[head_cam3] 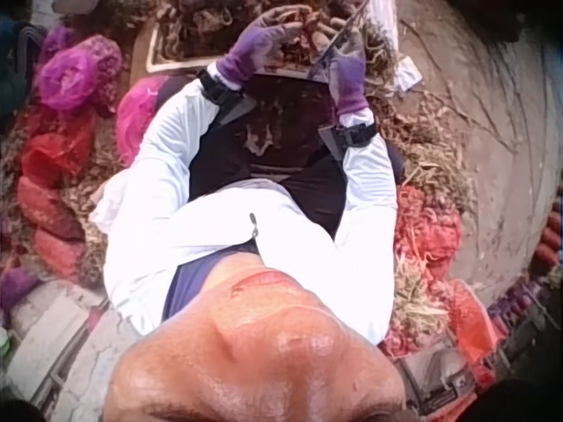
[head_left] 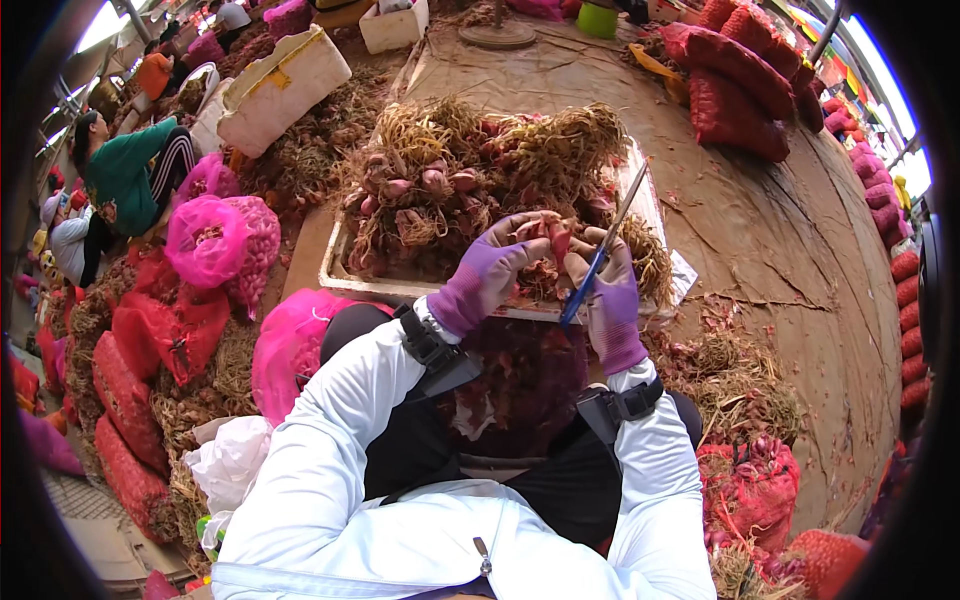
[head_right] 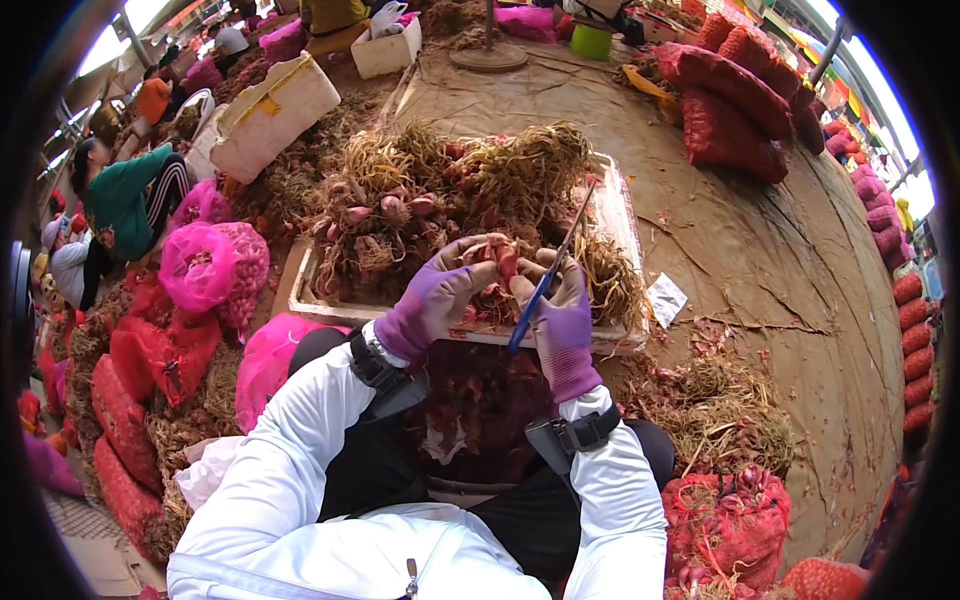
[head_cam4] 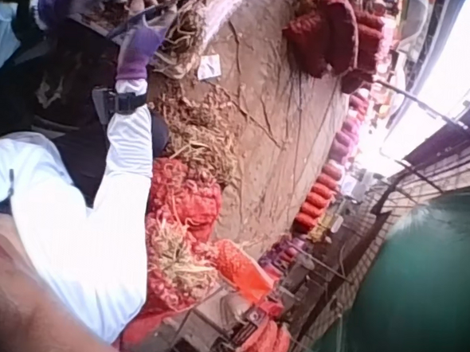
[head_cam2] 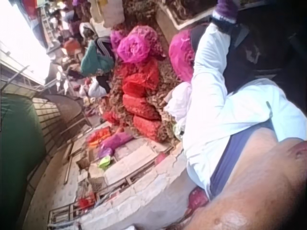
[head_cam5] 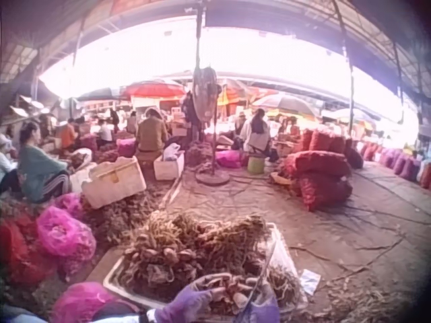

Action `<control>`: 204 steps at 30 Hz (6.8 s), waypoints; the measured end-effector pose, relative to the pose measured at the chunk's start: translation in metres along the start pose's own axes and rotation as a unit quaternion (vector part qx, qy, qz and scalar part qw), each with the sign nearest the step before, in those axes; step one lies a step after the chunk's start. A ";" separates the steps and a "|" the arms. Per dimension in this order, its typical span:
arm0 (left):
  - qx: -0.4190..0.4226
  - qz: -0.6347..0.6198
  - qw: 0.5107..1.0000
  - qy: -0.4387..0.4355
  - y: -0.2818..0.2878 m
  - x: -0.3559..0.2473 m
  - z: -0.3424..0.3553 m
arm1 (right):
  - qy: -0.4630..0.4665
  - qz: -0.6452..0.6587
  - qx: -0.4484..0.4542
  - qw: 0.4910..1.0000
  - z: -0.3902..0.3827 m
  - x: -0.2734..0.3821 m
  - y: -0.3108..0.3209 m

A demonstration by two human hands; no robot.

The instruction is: The person picks up shallots from a tray, uses shears to cut off the roots and stems, and drops the trimmed bulbs into a pink mesh bag.

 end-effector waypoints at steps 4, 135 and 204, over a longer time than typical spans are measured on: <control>-0.015 0.031 0.998 0.050 -0.005 0.000 -0.002 | 0.002 0.005 0.047 0.999 0.002 -0.011 0.004; 0.007 0.087 0.991 0.106 -0.023 0.011 -0.006 | 0.101 -0.006 0.113 0.988 -0.014 0.017 -0.007; -0.257 -0.182 0.948 0.042 0.037 -0.023 -0.001 | 0.311 -0.499 0.179 0.788 -0.025 0.003 -0.034</control>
Point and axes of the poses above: each hand's wrist, its own z-axis towards the middle knuckle, its own y-axis out of the back of the hand, x = y × z, the point moved 4 cm from there along z, towards the middle knuckle, and after that the axes turned 13 degrees about z, right-handed, at the moved point
